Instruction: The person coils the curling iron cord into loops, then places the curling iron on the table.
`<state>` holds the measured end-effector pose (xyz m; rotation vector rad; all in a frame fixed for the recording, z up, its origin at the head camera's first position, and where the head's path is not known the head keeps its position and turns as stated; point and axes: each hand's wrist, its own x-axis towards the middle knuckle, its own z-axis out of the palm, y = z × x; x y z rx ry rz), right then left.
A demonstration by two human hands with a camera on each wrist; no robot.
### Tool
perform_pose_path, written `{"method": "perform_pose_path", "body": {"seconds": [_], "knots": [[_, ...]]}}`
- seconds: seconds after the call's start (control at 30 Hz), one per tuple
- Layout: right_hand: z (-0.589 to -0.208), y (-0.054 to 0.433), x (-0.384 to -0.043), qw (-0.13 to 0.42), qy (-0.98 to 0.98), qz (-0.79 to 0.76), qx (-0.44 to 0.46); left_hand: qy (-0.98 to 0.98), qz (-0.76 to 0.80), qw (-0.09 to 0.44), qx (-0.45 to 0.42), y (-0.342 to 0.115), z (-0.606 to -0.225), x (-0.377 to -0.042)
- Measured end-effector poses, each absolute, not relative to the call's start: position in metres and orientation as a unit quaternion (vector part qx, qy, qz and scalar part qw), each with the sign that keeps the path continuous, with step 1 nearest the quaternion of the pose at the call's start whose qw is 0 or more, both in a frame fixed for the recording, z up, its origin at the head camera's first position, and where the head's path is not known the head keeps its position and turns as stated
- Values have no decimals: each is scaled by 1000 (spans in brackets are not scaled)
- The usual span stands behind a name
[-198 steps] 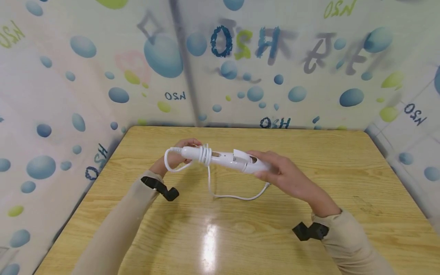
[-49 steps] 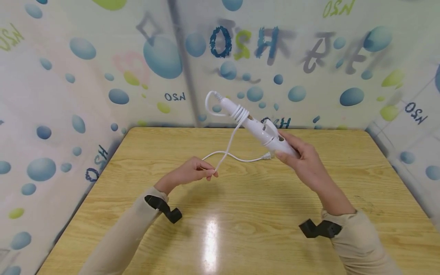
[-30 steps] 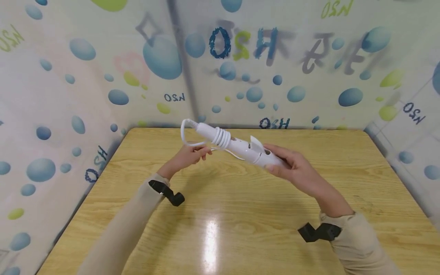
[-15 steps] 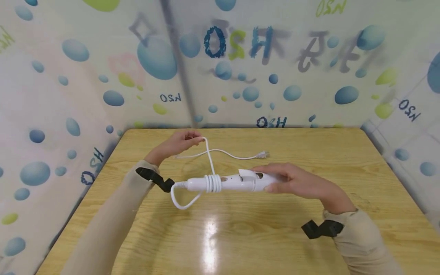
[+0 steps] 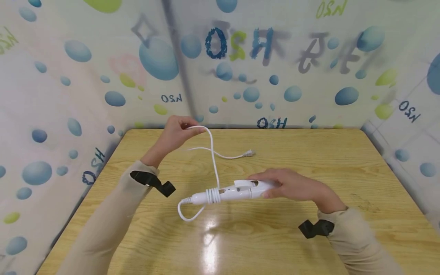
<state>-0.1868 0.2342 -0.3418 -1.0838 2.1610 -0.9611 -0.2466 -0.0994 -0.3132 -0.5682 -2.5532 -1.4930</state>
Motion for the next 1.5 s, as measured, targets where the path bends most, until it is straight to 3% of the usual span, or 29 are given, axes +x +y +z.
{"method": "perform_pose_path", "body": {"seconds": [0.23, 0.8, 1.13, 1.5], "knots": [[-342, 233, -188, 233, 845, -293, -382, -826, -503, 41, -250, -90, -295, -227], [-350, 232, -193, 152, 915, -254, -275, -849, -449, -22, -277, -77, -271, -173], [-346, 227, -202, 89, 940, -259, -202, -830, -484, 11, -279, -67, -283, -152], [-336, 221, -202, 4, 918, -365, -156, -802, -532, 53, -266, -57, -313, -144]]}}
